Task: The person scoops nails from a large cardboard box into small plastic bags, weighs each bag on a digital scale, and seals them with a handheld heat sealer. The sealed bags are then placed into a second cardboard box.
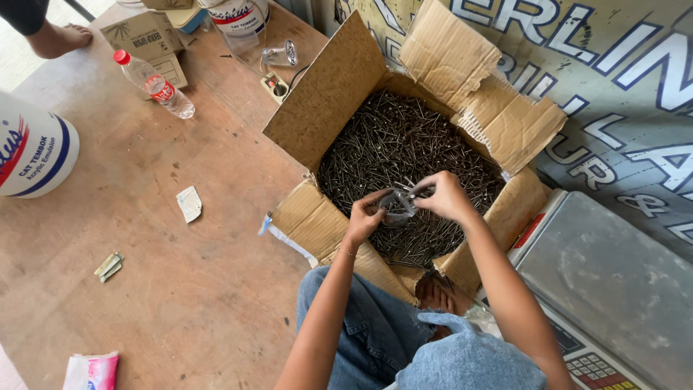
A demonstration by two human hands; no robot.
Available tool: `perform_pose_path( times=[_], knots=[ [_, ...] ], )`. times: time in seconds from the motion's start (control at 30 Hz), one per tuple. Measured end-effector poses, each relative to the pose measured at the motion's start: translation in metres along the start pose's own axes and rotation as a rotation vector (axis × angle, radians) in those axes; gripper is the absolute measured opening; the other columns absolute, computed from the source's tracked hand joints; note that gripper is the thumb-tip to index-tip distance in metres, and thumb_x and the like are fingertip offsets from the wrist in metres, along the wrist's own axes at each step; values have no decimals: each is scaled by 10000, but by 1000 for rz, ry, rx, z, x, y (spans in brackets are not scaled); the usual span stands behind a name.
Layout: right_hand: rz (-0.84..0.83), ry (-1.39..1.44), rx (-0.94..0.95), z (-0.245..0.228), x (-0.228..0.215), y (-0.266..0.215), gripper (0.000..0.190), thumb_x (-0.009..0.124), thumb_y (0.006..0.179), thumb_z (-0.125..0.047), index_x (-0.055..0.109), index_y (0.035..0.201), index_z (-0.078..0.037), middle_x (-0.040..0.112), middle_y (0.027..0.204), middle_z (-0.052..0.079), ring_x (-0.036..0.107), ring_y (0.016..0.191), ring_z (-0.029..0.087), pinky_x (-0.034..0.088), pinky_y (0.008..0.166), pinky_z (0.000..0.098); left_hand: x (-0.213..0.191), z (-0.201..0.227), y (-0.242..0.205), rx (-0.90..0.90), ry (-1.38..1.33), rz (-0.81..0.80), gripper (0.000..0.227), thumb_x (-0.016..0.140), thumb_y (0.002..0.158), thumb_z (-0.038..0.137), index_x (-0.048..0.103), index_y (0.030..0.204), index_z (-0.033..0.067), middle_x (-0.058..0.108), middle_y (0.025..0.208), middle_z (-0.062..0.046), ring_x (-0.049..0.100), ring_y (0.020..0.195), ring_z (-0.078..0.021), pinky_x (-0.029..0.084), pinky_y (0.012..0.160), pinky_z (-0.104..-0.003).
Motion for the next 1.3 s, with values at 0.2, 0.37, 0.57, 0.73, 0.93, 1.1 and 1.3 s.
perform_pose_path(
  times=[0.2, 0.37, 0.57, 0.73, 0.93, 1.1, 1.3],
  knots=[
    [-47, -82, -142, 12, 43, 18, 192, 684, 712, 13, 700, 903, 17, 683, 919, 201, 629, 949, 364, 509, 885, 448, -14, -26, 4, -12, -8, 15, 480, 518, 702, -141, 599, 1165, -40, 569, 1170, -241, 634, 662, -148, 515, 457, -229],
    [-62, -174, -180, 1, 38, 6, 229, 675, 716, 12, 698, 942, -6, 683, 943, 193, 638, 956, 341, 514, 869, 411, -2, -5, 2, 1, -19, -7, 478, 518, 707, -128, 598, 1168, -30, 569, 1172, -226, 656, 651, -177, 527, 468, -240],
    [-34, -176, -223, -11, 22, 15, 254, 671, 779, -26, 658, 1032, -5, 657, 1004, 196, 607, 1019, 333, 470, 938, 434, -10, -18, 5, 3, 8, 11, 469, 505, 711, -120, 606, 1161, -34, 580, 1163, -214, 657, 626, -189, 522, 450, -238],
    [-88, -350, -119, 4, 9, 56, 372, 667, 796, -83, 603, 1159, -35, 600, 1127, 221, 569, 1082, 358, 488, 919, 427, -5, -11, 3, -15, 5, 8, 478, 486, 711, -122, 601, 1168, -34, 579, 1155, -216, 658, 567, -214, 522, 438, -243],
    [-161, -810, -159, 38, 39, 118, 675, 776, 680, -237, 522, 1295, -128, 472, 1281, 260, 520, 1116, 477, 521, 808, 549, -13, -20, 9, -18, 32, 28, 490, 504, 698, -117, 612, 1165, -21, 576, 1168, -205, 649, 615, -173, 525, 457, -224],
    [-21, -661, -79, 32, 54, 115, 867, 830, 625, -194, 397, 1376, -216, 142, 1428, 305, 265, 1231, 601, 501, 783, 629, -20, -36, 8, -29, 47, 35, 492, 489, 695, -132, 615, 1158, -25, 568, 1161, -215, 649, 624, -182, 519, 439, -251],
    [32, -690, -65, 55, 60, 143, 963, 884, 510, -238, 418, 1352, -271, 251, 1342, 278, 378, 1148, 549, 568, 740, 523, -15, -31, 10, -28, 15, 26, 480, 491, 696, -124, 611, 1154, -38, 571, 1142, -243, 647, 543, -223, 515, 412, -258]
  ],
)
Point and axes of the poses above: each hand's wrist, its own y-axis towards the middle knuckle, its own x-axis out of the palm, z = x × y, the point moved 8 cm from there along y, towards the middle knuckle
